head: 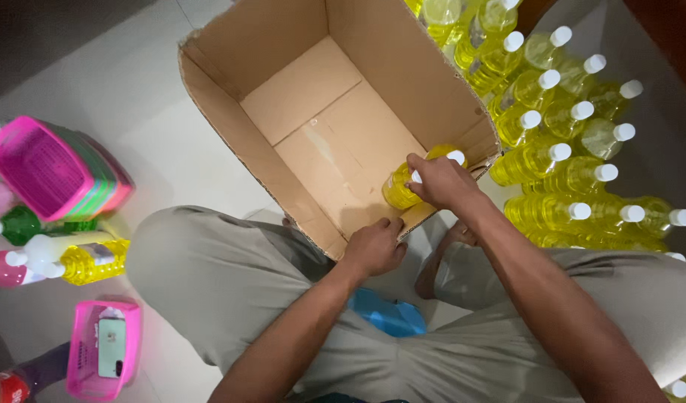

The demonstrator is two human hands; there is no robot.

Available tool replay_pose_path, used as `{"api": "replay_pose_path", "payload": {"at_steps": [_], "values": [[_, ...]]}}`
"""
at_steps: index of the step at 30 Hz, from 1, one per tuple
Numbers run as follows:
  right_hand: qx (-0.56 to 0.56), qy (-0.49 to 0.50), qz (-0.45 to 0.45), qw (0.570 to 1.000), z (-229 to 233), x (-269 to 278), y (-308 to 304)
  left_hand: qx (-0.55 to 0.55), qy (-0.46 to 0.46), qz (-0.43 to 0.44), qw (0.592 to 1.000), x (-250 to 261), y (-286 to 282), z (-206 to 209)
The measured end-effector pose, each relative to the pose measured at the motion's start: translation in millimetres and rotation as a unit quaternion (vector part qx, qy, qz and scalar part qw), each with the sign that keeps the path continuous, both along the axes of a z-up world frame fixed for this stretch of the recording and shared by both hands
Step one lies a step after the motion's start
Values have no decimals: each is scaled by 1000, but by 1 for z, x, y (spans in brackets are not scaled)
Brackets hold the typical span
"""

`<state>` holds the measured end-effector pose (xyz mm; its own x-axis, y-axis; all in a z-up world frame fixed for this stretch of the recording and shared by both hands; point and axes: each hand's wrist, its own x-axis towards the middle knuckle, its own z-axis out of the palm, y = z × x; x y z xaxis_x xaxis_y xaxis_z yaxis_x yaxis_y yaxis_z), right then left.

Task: The person packs plastic bottles filled with yellow liquid into a cardboard box by hand while sitting on the floor.

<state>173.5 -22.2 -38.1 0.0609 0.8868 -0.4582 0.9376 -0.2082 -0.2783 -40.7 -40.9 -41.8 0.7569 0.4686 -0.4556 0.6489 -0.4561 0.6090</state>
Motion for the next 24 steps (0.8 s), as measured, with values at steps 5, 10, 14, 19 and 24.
{"api": "replay_pose_path", "payload": {"at_steps": [5,10,14,19,24], "values": [[-56,-22,53,997,-19,2,1,-7,-3,-19,1000,-1,3,1],[-93,-12,71,993,-28,-2,7,-27,3,-9,1000,0,2,4],[-119,-21,78,990,-22,-7,13,-15,-10,-18,1000,-3,0,-5],[-113,-30,92,989,-16,-17,15,3,-28,-10,1000,-5,-9,-19],[-94,-71,103,988,-10,-21,11,-17,-27,-5,999,-7,-8,-15]]}}
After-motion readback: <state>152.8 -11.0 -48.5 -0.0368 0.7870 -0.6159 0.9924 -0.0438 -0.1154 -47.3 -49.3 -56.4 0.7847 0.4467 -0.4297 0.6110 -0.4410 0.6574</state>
